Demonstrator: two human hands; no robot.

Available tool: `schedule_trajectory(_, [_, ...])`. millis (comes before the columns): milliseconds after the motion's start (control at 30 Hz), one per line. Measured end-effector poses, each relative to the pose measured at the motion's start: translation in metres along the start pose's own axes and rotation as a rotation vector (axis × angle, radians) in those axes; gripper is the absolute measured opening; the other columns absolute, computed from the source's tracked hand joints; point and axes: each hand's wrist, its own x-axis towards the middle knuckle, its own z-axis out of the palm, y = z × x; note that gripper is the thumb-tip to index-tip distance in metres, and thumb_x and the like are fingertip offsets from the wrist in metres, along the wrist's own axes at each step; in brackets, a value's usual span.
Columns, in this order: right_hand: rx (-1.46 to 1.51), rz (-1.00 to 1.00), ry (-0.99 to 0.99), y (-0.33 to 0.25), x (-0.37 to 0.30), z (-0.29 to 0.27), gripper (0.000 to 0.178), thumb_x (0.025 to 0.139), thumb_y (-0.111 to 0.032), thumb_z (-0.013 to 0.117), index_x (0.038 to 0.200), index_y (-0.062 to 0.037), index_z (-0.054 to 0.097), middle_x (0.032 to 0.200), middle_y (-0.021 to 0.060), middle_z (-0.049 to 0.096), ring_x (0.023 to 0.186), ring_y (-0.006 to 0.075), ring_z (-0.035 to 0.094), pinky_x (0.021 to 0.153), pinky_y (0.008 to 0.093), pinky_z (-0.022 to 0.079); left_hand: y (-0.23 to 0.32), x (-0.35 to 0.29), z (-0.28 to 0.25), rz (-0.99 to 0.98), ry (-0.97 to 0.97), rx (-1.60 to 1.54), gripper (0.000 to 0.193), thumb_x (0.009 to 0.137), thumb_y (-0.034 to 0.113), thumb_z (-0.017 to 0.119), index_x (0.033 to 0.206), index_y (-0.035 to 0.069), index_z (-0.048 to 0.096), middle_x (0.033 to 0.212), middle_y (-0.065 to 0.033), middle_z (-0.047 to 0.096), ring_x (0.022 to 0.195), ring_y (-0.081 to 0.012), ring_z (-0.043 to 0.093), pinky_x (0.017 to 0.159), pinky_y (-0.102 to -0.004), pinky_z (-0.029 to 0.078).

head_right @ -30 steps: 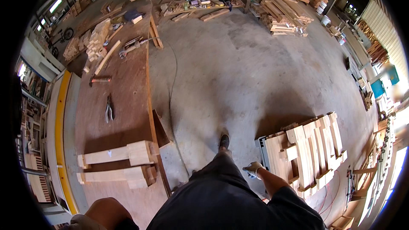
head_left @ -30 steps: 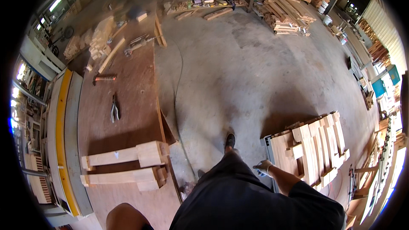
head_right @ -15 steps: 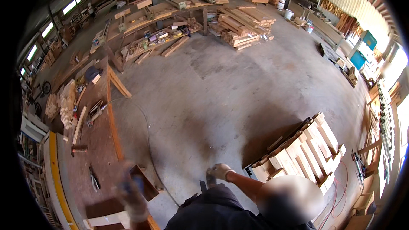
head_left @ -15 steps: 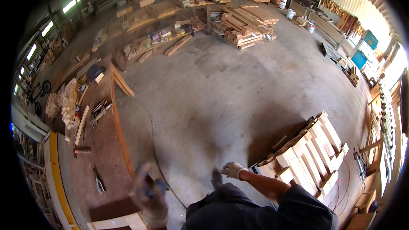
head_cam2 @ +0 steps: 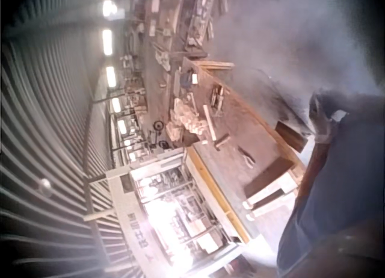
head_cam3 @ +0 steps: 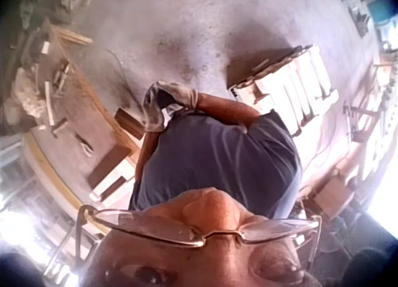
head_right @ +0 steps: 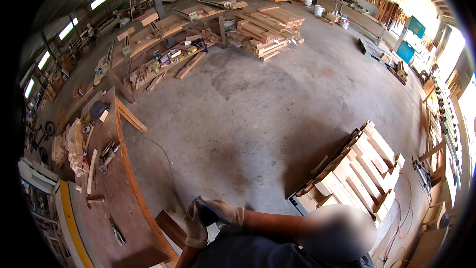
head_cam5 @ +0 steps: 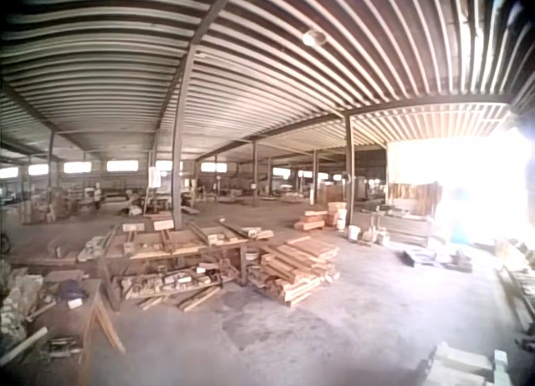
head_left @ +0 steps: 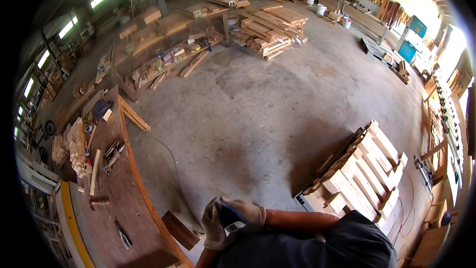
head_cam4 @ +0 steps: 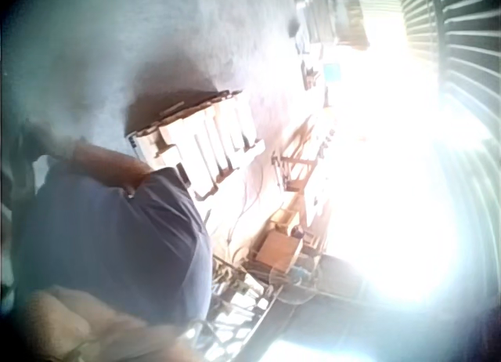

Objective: The person uses pliers to remove nails from wooden frame components on a workbench. They then walk to a pallet and stack the disassembled pieces. The person returns to the workbench, picks up two frame components, and places them on the table before walking away.

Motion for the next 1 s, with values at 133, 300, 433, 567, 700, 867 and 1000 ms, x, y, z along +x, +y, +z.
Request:
schedule_trajectory(133, [0.574,0.262,0.061,0.006,0.021,0.006,0.045,0.105,-0.032,0.059,0.136,0.0005,0.055,0.123,0.0093,0.066,0.109,0.0198,0.066,0.096,0.0334,0.051,0.011,0.010,-0.005,-0.031,0.011,-0.025,0.032,0.107,0.026,0.056,0.116,-0.002,0.066,0.104,-0.0069,0.070,0.093,-0.0152,0.066,0.084,-0.0296,0.054])
schedule_trajectory(300, [0.576,0.207,0.098,-0.014,0.033,0.036,0.046,0.107,-0.042,0.053,0.126,-0.0019,0.065,0.117,0.0055,0.070,0.102,0.0140,0.066,0.092,0.0316,0.053,0.012,0.025,-0.032,0.082,0.024,0.110,0.033,0.110,0.025,0.050,0.111,-0.002,0.069,0.101,-0.0061,0.071,0.090,-0.0146,0.066,0.081,-0.0294,0.054])
schedule_trajectory(433, [0.474,0.181,0.076,-0.061,0.033,0.063,0.047,0.109,-0.038,0.049,0.135,-0.0006,0.059,0.130,0.0098,0.066,0.118,0.0194,0.064,0.104,0.0383,0.050,0.021,0.029,-0.049,0.140,0.071,0.171,0.037,0.110,0.025,0.047,0.103,-0.002,0.072,0.092,-0.0054,0.072,0.082,-0.0142,0.065,0.079,-0.0292,0.053])
schedule_trajectory(567, [0.394,0.066,-0.030,-0.060,0.044,0.081,0.051,0.110,-0.036,0.046,0.145,0.0002,0.051,0.144,0.0116,0.058,0.131,0.0233,0.058,0.112,0.0437,0.045,0.014,0.043,-0.081,0.200,0.152,0.228,0.041,0.110,0.027,0.047,0.097,-0.002,0.073,0.083,-0.0063,0.072,0.075,-0.0133,0.064,0.073,-0.0302,0.052])
schedule_trajectory(700, [0.367,0.179,-0.081,-0.072,0.057,0.095,0.053,0.109,-0.036,0.047,0.149,-0.0009,0.046,0.149,0.0109,0.054,0.138,0.0249,0.051,0.116,0.0450,0.041,-0.003,0.064,-0.108,0.236,0.254,0.346,0.041,0.109,0.025,0.047,0.091,-0.002,0.071,0.076,-0.0089,0.070,0.068,-0.0143,0.062,0.063,-0.0343,0.050])
schedule_trajectory(867, [0.485,0.186,-0.205,-0.036,0.073,0.080,0.052,0.106,-0.030,0.053,0.150,-0.0031,0.046,0.153,0.0110,0.049,0.146,0.0246,0.041,0.119,0.0456,0.037,0.002,0.063,-0.113,0.261,0.298,0.462,0.040,0.106,0.021,0.047,0.081,-0.003,0.067,0.070,-0.0167,0.066,0.060,-0.0231,0.060,0.058,-0.0395,0.047])
schedule_trajectory(1000, [0.345,0.024,-0.359,0.001,0.082,0.052,0.062,0.097,-0.012,0.066,0.153,-0.0045,0.041,0.160,0.0137,0.038,0.149,0.0266,0.038,0.120,0.0452,0.036,0.021,0.053,-0.100,0.412,0.274,0.565,0.042,0.106,0.023,0.047,0.079,-0.003,0.066,0.067,-0.0193,0.063,0.058,-0.0282,0.059,0.059,-0.0412,0.046])
